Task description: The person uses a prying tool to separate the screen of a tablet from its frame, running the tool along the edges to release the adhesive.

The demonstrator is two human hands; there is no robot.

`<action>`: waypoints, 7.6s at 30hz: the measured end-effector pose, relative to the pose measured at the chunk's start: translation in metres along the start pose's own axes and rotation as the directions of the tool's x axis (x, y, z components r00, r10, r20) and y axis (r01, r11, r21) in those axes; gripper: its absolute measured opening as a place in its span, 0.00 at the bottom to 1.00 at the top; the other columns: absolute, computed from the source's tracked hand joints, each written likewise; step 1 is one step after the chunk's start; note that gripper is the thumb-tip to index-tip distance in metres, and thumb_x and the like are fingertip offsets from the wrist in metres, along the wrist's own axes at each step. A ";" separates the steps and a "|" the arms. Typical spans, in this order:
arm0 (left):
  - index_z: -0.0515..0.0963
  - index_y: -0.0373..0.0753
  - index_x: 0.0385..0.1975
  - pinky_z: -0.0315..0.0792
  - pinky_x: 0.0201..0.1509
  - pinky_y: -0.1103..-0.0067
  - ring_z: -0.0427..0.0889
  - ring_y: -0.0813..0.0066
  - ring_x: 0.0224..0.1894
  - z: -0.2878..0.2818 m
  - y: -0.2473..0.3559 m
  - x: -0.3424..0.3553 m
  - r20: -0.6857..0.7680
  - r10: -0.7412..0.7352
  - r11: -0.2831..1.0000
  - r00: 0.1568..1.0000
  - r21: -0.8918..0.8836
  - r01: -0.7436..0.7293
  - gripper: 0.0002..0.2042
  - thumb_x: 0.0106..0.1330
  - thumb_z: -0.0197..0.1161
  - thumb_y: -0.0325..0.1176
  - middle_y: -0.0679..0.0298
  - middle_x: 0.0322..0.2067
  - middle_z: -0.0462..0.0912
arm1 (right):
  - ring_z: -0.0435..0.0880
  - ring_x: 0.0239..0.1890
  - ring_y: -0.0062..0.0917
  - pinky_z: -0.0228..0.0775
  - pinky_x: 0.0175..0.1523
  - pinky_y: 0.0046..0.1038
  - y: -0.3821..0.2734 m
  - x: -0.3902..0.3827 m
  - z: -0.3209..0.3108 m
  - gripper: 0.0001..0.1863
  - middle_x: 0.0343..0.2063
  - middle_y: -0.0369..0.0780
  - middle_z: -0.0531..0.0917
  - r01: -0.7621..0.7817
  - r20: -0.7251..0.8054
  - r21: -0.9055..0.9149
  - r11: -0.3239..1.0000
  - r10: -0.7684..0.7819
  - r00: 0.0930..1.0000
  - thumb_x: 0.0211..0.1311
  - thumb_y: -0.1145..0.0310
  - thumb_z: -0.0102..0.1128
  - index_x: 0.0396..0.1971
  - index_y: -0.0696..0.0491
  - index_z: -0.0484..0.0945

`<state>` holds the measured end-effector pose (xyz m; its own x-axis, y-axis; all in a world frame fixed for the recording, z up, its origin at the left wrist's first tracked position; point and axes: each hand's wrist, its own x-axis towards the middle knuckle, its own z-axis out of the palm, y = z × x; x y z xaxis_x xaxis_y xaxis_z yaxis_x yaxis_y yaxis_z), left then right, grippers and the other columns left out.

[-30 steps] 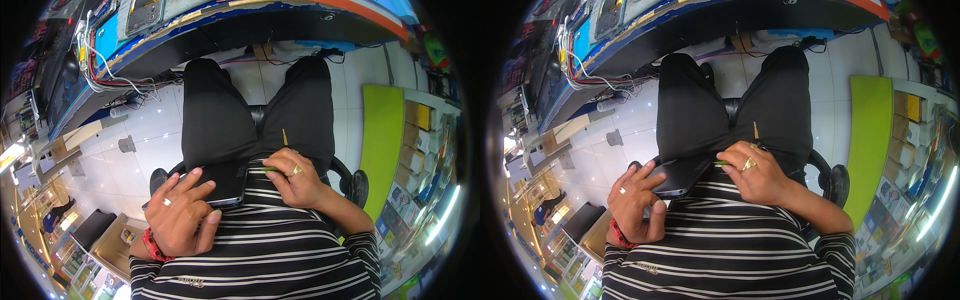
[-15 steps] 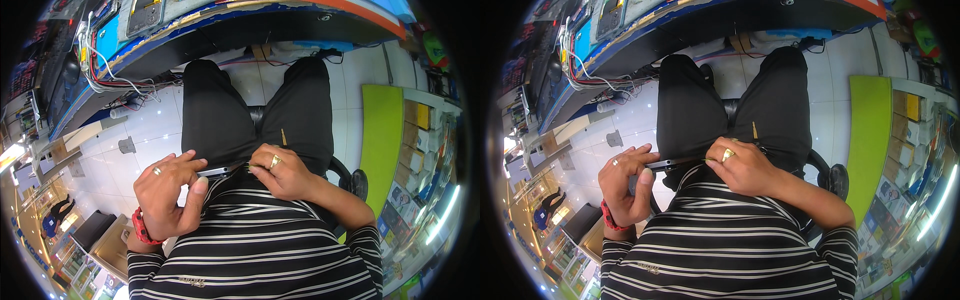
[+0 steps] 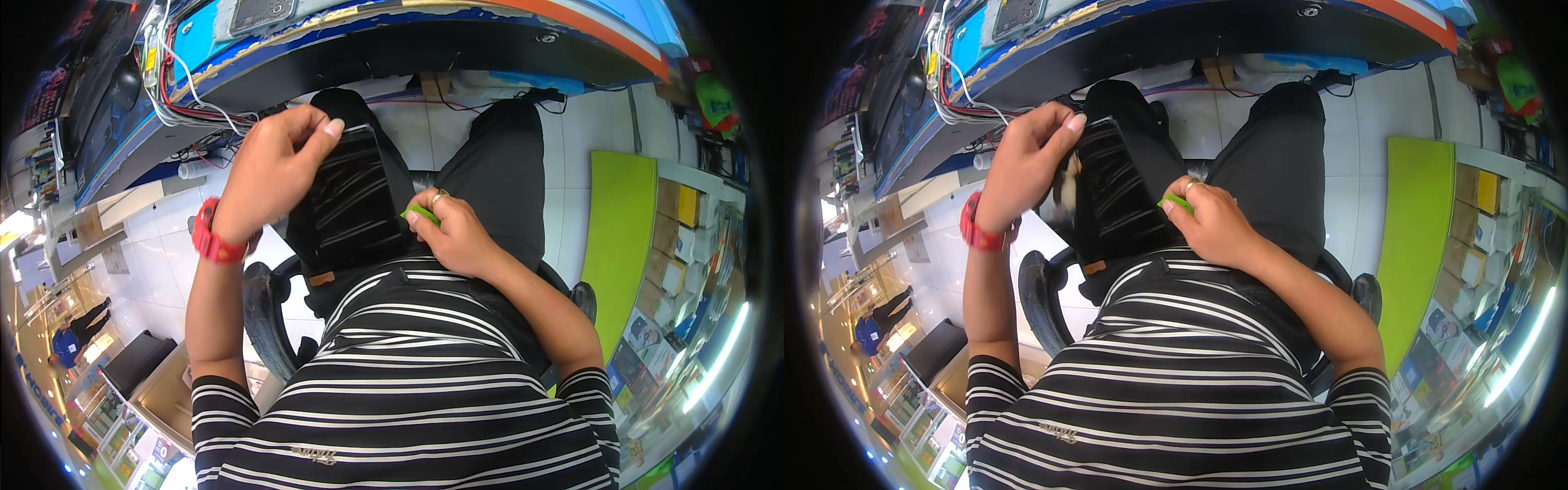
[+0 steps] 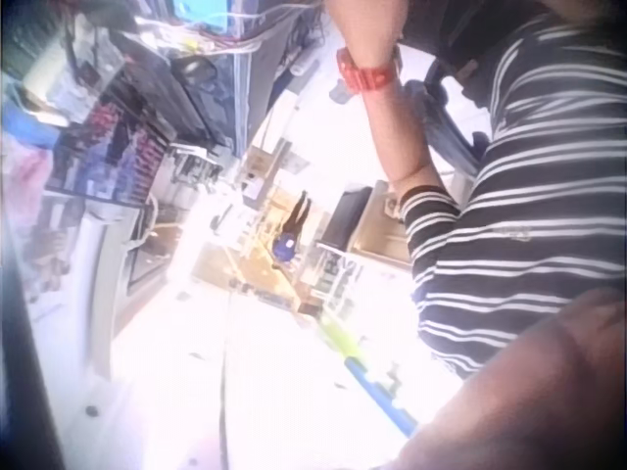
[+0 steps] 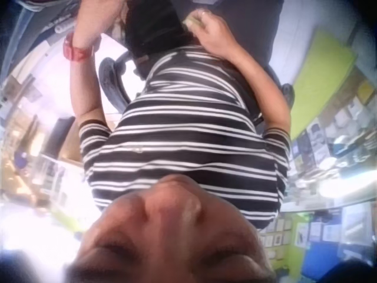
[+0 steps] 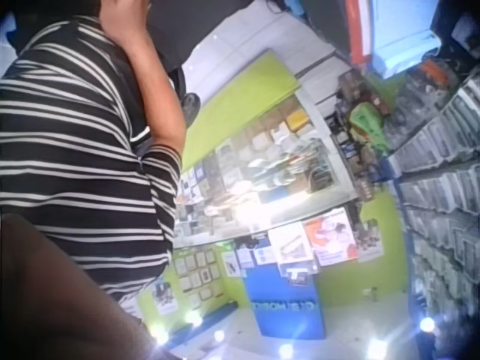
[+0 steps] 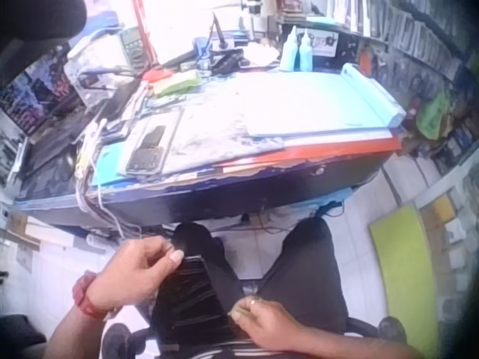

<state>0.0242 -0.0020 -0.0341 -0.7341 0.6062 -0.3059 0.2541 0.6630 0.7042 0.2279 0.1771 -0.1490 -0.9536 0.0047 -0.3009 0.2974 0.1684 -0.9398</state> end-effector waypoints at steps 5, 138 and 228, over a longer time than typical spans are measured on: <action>0.80 0.29 0.33 0.65 0.33 0.77 0.66 0.84 0.28 0.000 -0.038 0.032 0.105 -0.004 0.996 0.994 -0.090 0.014 0.18 0.78 0.63 0.42 0.71 0.22 0.73 | 0.84 0.31 0.22 0.77 0.40 0.28 0.002 0.014 0.004 0.11 0.29 0.40 0.84 0.022 -0.027 0.006 1.000 -0.022 0.999 0.77 0.67 0.59 0.42 0.62 0.80; 0.64 0.40 0.38 0.77 0.63 0.65 0.88 0.58 0.51 0.010 -0.105 -0.061 -0.316 -0.014 0.732 0.949 -0.649 -0.205 0.12 0.67 0.64 0.26 0.52 0.39 0.85 | 0.85 0.26 0.46 0.75 0.34 0.39 -0.130 0.059 -0.015 0.06 0.21 0.50 0.82 0.384 0.377 -0.420 0.823 -0.227 0.898 0.52 0.79 0.66 0.30 0.60 0.78; 0.74 0.42 0.14 0.54 0.78 0.52 0.77 0.64 0.28 0.054 -0.025 -0.054 -0.384 0.373 0.913 0.845 0.316 -0.260 0.08 0.49 0.67 0.30 0.67 0.19 0.75 | 0.87 0.27 0.33 0.80 0.29 0.33 -0.093 -0.035 -0.045 0.06 0.29 0.43 0.82 0.352 0.287 -0.824 0.444 -0.209 0.935 0.59 0.77 0.62 0.36 0.59 0.85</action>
<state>0.0916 -0.0269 -0.0700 -0.7669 0.5909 0.2503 0.6214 0.5863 0.5198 0.2318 0.2054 -0.0437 -0.9403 -0.3139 -0.1312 -0.2423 0.8885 -0.3896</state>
